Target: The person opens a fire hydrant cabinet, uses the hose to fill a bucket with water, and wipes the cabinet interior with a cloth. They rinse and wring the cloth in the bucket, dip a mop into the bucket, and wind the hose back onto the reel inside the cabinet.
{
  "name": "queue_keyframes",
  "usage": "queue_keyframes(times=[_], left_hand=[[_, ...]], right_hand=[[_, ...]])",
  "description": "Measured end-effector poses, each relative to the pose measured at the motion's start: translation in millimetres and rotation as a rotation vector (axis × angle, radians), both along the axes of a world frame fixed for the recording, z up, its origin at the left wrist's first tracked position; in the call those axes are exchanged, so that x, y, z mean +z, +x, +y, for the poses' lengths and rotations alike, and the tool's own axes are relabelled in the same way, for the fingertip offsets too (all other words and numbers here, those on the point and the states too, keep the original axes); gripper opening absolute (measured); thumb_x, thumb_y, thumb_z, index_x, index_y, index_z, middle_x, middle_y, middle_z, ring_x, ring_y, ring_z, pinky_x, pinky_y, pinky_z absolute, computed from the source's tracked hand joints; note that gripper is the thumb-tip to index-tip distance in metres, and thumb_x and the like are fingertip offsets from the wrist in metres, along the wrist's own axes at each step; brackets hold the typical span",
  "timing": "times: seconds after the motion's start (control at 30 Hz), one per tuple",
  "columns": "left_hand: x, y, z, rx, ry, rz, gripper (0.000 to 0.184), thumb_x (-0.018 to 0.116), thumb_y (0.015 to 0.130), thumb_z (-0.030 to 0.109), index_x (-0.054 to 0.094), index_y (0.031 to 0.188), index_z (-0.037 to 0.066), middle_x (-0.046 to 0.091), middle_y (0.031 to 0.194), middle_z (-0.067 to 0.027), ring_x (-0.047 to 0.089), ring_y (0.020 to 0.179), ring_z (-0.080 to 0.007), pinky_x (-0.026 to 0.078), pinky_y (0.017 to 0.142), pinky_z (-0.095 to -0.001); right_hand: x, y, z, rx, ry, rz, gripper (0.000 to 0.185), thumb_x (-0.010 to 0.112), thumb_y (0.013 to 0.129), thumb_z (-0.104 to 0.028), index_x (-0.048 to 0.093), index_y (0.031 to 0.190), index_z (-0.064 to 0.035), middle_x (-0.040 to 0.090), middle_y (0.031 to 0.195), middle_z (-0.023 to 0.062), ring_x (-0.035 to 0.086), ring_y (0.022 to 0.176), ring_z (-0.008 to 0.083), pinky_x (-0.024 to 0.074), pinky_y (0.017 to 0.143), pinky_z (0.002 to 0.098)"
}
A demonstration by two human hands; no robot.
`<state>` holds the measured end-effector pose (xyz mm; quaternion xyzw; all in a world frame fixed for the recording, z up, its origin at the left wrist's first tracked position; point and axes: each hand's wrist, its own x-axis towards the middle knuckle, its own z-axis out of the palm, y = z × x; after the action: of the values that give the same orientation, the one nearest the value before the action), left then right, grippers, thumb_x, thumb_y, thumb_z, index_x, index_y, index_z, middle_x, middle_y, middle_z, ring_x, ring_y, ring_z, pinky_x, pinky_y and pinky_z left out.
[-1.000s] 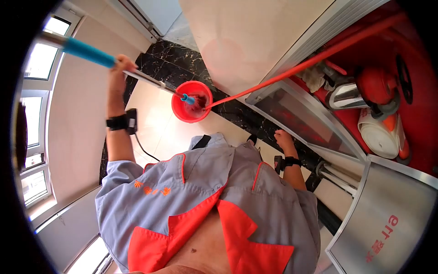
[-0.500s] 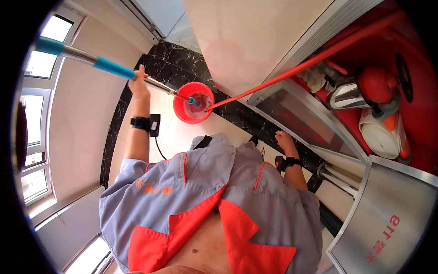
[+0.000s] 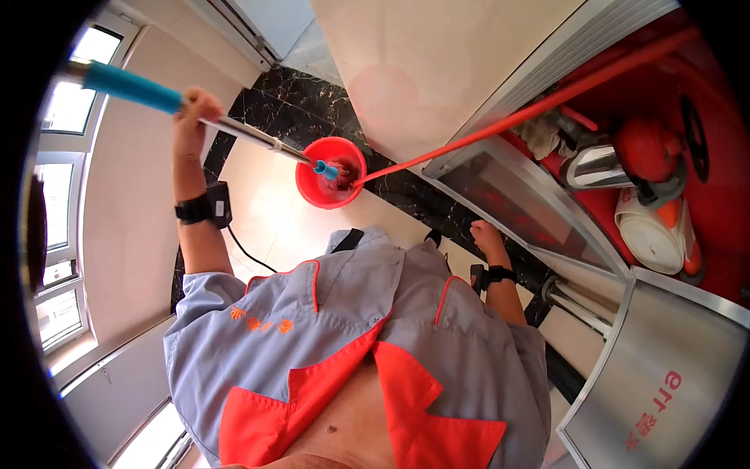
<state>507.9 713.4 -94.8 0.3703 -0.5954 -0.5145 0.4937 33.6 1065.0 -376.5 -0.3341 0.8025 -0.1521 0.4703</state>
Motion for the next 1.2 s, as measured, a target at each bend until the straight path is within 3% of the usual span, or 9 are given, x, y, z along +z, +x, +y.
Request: queue_keyframes(times=[0.13,0.2,0.37,0.47,0.6,0.8,0.9,1.03,1.2], left_hand=[[-107,-8,-6,-0.102,0.153,-0.411,0.016,0.062,0.079,0.014,0.053,0.067,0.007,0.055,0.066,-0.0025,0.055,0.068,-0.0117,0.043,0.069,-0.0254],[-187,-1,-2,0.036,0.172,-0.223,0.015,0.068,0.075,0.014,0.056,0.070,0.007,0.057,0.066,-0.0011,0.056,0.066,-0.0100,0.044,0.062,-0.0233],[-193,-16,2,0.607,0.135,0.156,0.020,0.071,0.074,0.011,0.052,0.067,0.010,0.051,0.063,0.0014,0.051,0.056,-0.0094,0.044,0.058,-0.0230],[-185,-10,0,0.691,0.110,0.133,0.022,0.071,0.074,0.011,0.051,0.065,0.010,0.050,0.061,0.0014,0.050,0.054,-0.0092,0.043,0.056,-0.0228],[-108,-2,1,0.529,-0.054,0.081,0.025,0.067,0.078,0.017,0.049,0.063,0.007,0.048,0.058,-0.0011,0.043,0.052,-0.0100,0.038,0.056,-0.0256],[21,1,14,0.235,-0.130,0.246,0.023,0.059,0.083,0.012,0.046,0.064,0.007,0.042,0.054,-0.0018,0.042,0.052,-0.0128,0.035,0.052,-0.0264],[47,16,10,-0.092,-0.108,0.177,0.025,0.054,0.085,0.017,0.043,0.065,0.008,0.039,0.055,-0.0012,0.040,0.052,-0.0136,0.034,0.054,-0.0271],[23,25,-1,-0.291,-0.041,0.049,0.022,0.054,0.084,0.018,0.045,0.067,0.007,0.043,0.059,-0.0022,0.042,0.056,-0.0128,0.035,0.056,-0.0259],[-104,18,-15,-0.112,0.179,-0.351,0.006,0.060,0.077,0.006,0.057,0.072,0.006,0.058,0.072,-0.0036,0.054,0.071,-0.0116,0.042,0.071,-0.0253]], right_hand=[[1,5,-1,-0.015,-0.017,-0.015,0.031,0.053,0.079,-0.019,0.058,0.103,0.0000,0.063,0.081,0.0135,0.061,0.066,0.0224,0.0495,0.062,0.0324],[2,8,-1,-0.019,-0.006,-0.016,0.031,0.053,0.079,-0.019,0.058,0.103,-0.0002,0.063,0.081,0.0130,0.061,0.066,0.0219,0.0493,0.062,0.0321],[0,9,-1,-0.045,0.002,-0.030,0.030,0.053,0.079,-0.019,0.059,0.103,-0.0014,0.063,0.080,0.0121,0.061,0.066,0.0209,0.0485,0.061,0.0314],[-1,8,1,-0.054,-0.032,-0.037,0.030,0.053,0.079,-0.018,0.059,0.103,-0.0018,0.063,0.079,0.0125,0.061,0.065,0.0209,0.0479,0.060,0.0317],[-1,3,9,0.006,0.021,0.010,0.031,0.052,0.079,-0.018,0.058,0.104,-0.0007,0.063,0.080,0.0140,0.061,0.066,0.0218,0.0480,0.061,0.0325],[-10,-1,8,0.011,0.028,0.025,0.031,0.052,0.080,-0.018,0.058,0.105,0.0000,0.063,0.083,0.0142,0.062,0.068,0.0228,0.0485,0.063,0.0331],[-14,0,5,-0.006,-0.002,0.007,0.032,0.052,0.080,-0.018,0.057,0.106,0.0002,0.063,0.085,0.0145,0.062,0.070,0.0234,0.0491,0.065,0.0336],[-4,7,-3,0.017,0.014,0.004,0.032,0.053,0.081,-0.018,0.057,0.106,0.0006,0.063,0.090,0.0152,0.062,0.073,0.0239,0.0496,0.067,0.0341],[-4,11,-1,-0.022,0.021,-0.039,0.031,0.054,0.080,-0.018,0.057,0.105,0.0003,0.062,0.093,0.0155,0.062,0.077,0.0234,0.0499,0.068,0.0342]])
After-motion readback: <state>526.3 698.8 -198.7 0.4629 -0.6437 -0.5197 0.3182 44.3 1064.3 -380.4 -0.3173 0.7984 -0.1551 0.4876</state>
